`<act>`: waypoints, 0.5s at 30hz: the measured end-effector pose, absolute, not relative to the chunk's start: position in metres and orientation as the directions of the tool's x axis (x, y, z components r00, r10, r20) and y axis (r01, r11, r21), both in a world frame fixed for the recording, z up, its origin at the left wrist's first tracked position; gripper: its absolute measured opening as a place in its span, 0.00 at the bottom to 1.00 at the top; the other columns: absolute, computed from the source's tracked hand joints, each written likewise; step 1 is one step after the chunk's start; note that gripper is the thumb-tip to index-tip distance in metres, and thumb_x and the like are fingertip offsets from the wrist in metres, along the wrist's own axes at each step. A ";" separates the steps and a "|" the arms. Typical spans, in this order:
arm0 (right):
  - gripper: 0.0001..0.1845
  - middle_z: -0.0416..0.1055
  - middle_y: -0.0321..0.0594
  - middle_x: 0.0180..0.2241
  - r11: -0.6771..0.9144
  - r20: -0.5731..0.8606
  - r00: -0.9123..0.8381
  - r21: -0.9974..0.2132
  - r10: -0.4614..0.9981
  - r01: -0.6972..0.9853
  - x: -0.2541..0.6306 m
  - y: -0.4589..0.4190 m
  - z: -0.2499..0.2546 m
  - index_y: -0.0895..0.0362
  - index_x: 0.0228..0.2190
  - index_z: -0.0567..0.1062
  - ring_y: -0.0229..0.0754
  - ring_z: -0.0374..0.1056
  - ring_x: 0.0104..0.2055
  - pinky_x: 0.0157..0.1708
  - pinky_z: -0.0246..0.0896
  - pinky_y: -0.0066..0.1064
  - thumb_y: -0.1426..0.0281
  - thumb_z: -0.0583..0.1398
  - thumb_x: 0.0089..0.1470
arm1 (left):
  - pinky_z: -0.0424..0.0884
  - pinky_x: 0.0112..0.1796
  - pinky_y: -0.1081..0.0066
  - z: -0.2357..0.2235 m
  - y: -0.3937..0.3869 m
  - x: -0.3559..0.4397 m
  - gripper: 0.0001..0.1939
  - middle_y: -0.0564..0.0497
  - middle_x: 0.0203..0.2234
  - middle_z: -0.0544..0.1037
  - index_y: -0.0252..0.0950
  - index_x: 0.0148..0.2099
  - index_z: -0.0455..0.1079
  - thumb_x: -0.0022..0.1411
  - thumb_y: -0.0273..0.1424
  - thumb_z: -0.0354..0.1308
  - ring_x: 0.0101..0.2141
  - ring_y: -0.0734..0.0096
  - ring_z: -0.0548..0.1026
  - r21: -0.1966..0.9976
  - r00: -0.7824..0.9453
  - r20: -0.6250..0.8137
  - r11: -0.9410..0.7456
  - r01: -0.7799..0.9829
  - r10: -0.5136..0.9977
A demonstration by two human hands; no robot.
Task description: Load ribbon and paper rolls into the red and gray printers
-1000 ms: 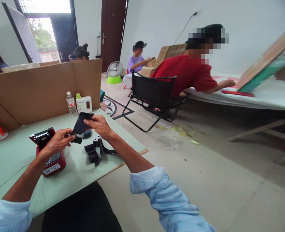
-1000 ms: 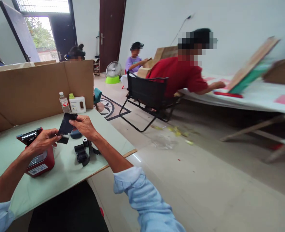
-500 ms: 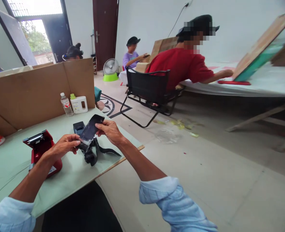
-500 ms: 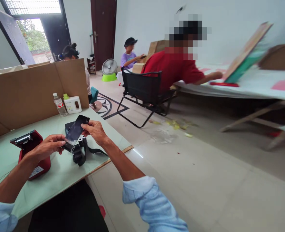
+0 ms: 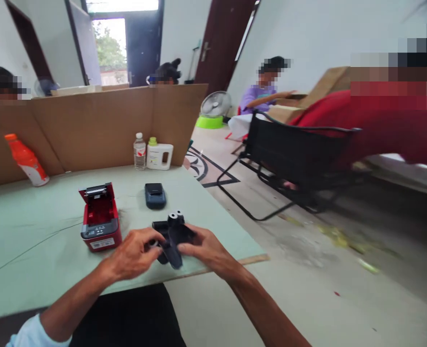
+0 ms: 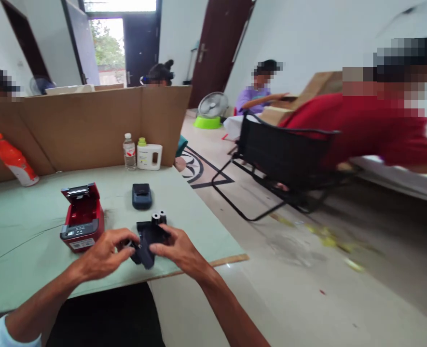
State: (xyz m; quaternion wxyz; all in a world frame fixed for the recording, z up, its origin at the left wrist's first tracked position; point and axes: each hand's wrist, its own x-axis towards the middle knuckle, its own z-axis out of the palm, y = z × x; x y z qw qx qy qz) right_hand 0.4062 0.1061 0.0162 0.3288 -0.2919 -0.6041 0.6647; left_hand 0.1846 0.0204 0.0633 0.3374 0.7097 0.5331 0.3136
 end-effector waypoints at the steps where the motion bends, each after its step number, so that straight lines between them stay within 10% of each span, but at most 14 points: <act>1: 0.21 0.78 0.39 0.34 -0.078 -0.025 -0.631 -0.995 0.775 -0.056 0.407 0.101 0.009 0.56 0.40 0.82 0.45 0.72 0.36 0.39 0.67 0.34 0.59 0.75 0.45 | 0.72 0.40 0.66 0.060 0.012 0.187 0.12 0.48 0.36 0.80 0.38 0.46 0.77 0.63 0.26 0.56 0.36 0.65 0.77 0.788 0.252 0.116 -0.243 0.566 0.961; 9: 0.14 0.71 0.34 0.25 -0.146 -0.122 -0.661 -0.989 0.741 0.018 0.430 0.075 0.004 0.55 0.28 0.82 0.38 0.64 0.28 0.31 0.60 0.30 0.58 0.74 0.46 | 0.76 0.53 0.63 0.033 -0.016 0.182 0.17 0.45 0.50 0.79 0.45 0.55 0.74 0.69 0.25 0.52 0.50 0.59 0.78 0.681 0.401 0.179 -0.408 0.609 0.898; 15: 0.16 0.73 0.36 0.24 0.081 0.086 -0.384 -0.996 0.919 -0.030 0.450 0.108 0.017 0.56 0.24 0.79 0.40 0.67 0.28 0.32 0.64 0.32 0.57 0.71 0.49 | 0.76 0.51 0.59 0.073 0.049 0.179 0.17 0.44 0.47 0.79 0.43 0.57 0.76 0.71 0.29 0.52 0.48 0.57 0.78 0.523 0.393 0.292 -0.490 0.698 0.872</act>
